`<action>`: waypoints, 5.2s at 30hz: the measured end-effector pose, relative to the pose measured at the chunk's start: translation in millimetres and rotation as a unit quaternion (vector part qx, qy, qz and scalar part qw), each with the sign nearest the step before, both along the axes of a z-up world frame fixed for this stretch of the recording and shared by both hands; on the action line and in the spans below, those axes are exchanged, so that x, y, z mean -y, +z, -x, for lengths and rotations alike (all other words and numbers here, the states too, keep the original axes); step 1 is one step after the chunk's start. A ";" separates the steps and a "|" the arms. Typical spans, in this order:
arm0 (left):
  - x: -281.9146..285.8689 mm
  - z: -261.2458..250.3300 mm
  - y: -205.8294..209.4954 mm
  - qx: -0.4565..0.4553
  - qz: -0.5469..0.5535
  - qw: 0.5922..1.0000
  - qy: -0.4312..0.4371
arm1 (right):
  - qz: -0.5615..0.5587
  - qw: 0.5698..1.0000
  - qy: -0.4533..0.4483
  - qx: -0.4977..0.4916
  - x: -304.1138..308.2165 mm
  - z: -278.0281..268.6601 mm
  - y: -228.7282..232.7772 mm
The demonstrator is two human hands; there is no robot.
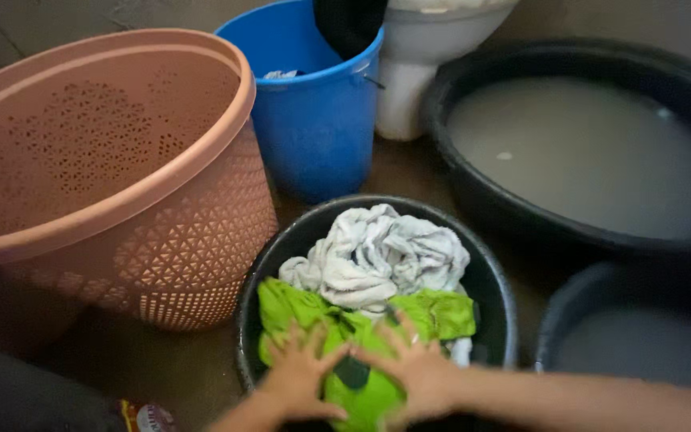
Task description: The person washes clothes by hand in a basin of water, rubbing the fabric together and wringing out a green towel and white items.
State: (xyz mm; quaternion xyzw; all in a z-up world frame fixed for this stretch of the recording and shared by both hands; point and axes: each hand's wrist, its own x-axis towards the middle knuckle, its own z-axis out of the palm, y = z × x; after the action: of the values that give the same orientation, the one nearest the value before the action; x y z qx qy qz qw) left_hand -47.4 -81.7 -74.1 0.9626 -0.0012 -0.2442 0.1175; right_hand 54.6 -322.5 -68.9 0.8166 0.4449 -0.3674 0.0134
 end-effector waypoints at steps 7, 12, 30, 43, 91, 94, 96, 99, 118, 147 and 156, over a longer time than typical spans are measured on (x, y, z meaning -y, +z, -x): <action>9.0 -17.5 -61.2 -0.030 -0.008 0.997 -0.064 | -0.274 0.929 0.171 0.179 -3.6 -3.9 -52.6; 2.1 -34.2 -102.0 0.030 -0.050 0.997 -0.053 | -0.311 0.887 0.269 0.211 -33.6 -32.2 -81.7; -32.2 -66.4 -107.9 0.029 0.018 0.996 -0.086 | -0.251 0.962 -0.105 -0.025 -61.8 -71.7 -66.0; -67.3 -87.5 -11.5 0.108 0.235 0.911 0.321 | -0.266 0.916 -0.291 -0.080 41.9 -45.1 -30.3; -14.7 -66.7 149.3 0.204 0.548 0.788 0.191 | -0.501 0.607 -0.456 -0.415 65.7 -36.9 78.1; -26.7 -50.3 101.8 0.001 0.509 0.796 0.327 | -0.526 0.689 -0.394 -0.307 76.0 -41.2 103.0; -30.6 -40.6 61.0 -0.034 0.496 0.813 0.303 | -0.511 0.712 -0.387 -0.285 71.9 -43.3 101.4; -38.6 -34.0 -6.8 -0.038 0.423 0.873 0.241 | -0.517 0.770 -0.305 -0.218 61.5 -41.6 81.7; 20.6 -39.8 -84.4 -0.025 -0.138 0.986 0.089 | -0.282 0.920 0.148 0.227 -23.9 -5.3 -109.1; -62.3 -90.7 23.6 -0.059 0.182 0.981 0.027 | -0.415 0.857 -0.232 -0.198 -16.1 -54.2 72.2; -58.0 -107.9 120.3 0.240 0.092 0.966 -0.014 | -0.599 0.705 -0.354 -0.137 -33.9 -48.0 183.7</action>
State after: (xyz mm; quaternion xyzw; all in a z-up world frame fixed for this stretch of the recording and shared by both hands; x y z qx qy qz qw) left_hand 60.6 -23.7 46.2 0.9779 -0.0655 -0.0061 0.1984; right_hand 102.7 -288.6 114.9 0.6904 0.2468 -0.1094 -0.6711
